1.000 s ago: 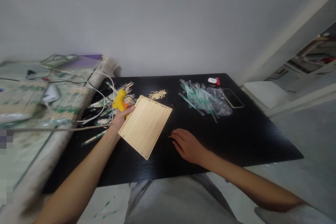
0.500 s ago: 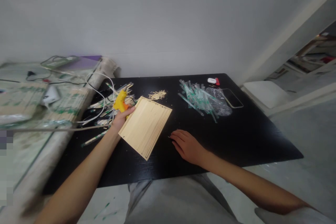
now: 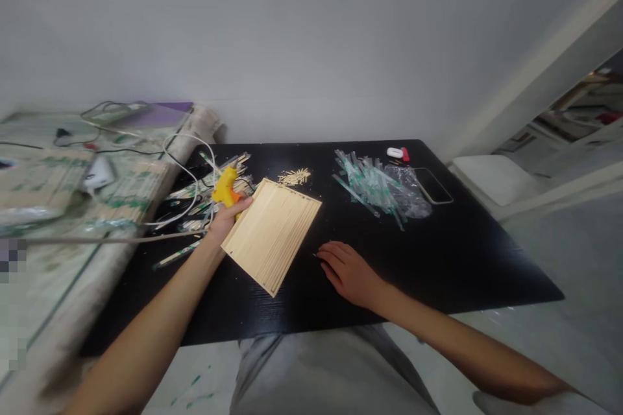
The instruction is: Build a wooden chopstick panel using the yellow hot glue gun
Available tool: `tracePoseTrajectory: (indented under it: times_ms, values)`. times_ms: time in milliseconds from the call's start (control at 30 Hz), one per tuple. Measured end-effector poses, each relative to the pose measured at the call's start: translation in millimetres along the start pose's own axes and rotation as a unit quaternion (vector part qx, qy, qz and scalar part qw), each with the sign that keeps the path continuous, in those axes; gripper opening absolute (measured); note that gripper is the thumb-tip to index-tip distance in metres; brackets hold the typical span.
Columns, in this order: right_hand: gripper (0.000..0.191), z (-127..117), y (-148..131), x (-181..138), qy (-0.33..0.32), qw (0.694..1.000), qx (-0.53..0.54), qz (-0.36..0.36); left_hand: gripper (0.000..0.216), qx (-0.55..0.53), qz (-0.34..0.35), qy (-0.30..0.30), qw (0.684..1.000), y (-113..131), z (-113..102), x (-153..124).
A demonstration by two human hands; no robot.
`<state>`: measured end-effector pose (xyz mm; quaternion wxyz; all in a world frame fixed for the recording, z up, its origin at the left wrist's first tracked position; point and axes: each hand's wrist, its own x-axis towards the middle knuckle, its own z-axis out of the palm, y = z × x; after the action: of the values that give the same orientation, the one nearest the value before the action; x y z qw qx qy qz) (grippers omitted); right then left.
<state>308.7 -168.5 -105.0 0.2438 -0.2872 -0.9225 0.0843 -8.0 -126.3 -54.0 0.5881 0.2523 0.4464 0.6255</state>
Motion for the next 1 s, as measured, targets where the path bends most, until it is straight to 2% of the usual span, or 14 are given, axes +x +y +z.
tracePoseTrajectory:
  times_ms: [1000]
  values:
    - [0.021,2.6,3.5,4.6,0.021,0.999,0.027,-0.009,0.042,0.005,-0.015,0.010,1.000,-3.4,-2.1,1.2]
